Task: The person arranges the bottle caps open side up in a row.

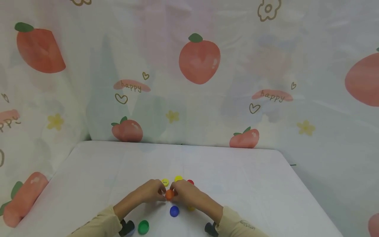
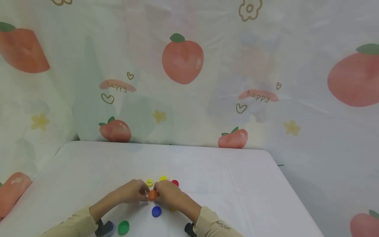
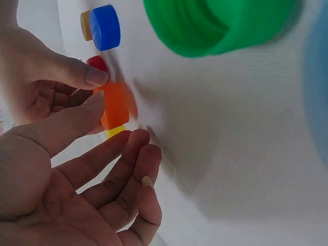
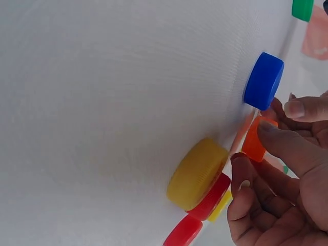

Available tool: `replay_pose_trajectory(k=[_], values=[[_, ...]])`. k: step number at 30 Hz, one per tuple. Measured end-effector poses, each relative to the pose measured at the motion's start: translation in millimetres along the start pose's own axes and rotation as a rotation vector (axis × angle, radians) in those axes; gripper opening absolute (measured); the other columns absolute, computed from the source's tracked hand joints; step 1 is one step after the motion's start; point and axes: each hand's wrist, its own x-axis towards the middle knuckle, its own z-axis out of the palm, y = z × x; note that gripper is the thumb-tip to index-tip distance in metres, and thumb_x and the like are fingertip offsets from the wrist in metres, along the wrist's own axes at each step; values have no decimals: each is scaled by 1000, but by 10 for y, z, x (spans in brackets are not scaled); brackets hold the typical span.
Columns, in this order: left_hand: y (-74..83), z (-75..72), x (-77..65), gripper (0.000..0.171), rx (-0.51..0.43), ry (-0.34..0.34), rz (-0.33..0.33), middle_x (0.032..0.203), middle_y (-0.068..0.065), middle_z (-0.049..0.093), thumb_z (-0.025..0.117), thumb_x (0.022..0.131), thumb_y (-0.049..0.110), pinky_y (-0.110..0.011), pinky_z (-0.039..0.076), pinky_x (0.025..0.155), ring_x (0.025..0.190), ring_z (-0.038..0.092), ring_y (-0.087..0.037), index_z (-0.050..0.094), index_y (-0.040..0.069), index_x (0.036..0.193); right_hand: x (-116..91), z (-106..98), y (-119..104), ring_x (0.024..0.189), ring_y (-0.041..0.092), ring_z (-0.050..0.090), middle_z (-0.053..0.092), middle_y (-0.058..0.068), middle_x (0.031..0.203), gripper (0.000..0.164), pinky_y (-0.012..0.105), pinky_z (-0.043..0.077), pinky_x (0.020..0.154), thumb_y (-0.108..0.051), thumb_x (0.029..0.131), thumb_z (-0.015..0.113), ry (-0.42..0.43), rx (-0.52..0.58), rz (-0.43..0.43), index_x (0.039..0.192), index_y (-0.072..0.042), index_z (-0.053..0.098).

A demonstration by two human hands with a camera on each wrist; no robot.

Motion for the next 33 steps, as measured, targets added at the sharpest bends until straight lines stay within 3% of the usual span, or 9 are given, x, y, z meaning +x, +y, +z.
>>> replay_pose_trajectory(k=[11, 19, 27, 33], values=[[-48, -50, -87, 37, -147, 57, 123, 74, -1, 63, 67, 86, 13, -28, 47, 56, 62, 57, -14, 60, -11, 112, 0, -45, -43, 73, 4, 57, 65, 1, 85, 26, 14, 46, 64, -16, 83, 74, 121, 5, -73, 103, -5, 61], [-88, -86, -102, 26, -272, 130, 130, 76, -3, 64, 66, 88, 20, -30, 48, 57, 65, 60, -15, 61, -1, 104, -22, -99, -97, 76, 4, 57, 63, -5, 86, 30, 14, 47, 65, -14, 81, 75, 168, 136, -63, 104, -7, 59], [-52, -107, -175, 32, -381, 202, 219, 86, -8, 67, 69, 86, 28, -27, 50, 61, 71, 63, -24, 54, 4, 101, -103, -197, -97, 73, 3, 59, 65, -3, 91, 26, 15, 49, 63, -20, 86, 70, 258, 322, -52, 107, -6, 63], [41, -149, -239, 25, -380, 222, 265, 89, -2, 64, 62, 92, 32, -25, 51, 68, 81, 64, -26, 57, 9, 101, -209, -236, -84, 74, 4, 63, 67, -3, 94, 16, 16, 50, 64, -17, 85, 71, 316, 386, -82, 98, -11, 63]])
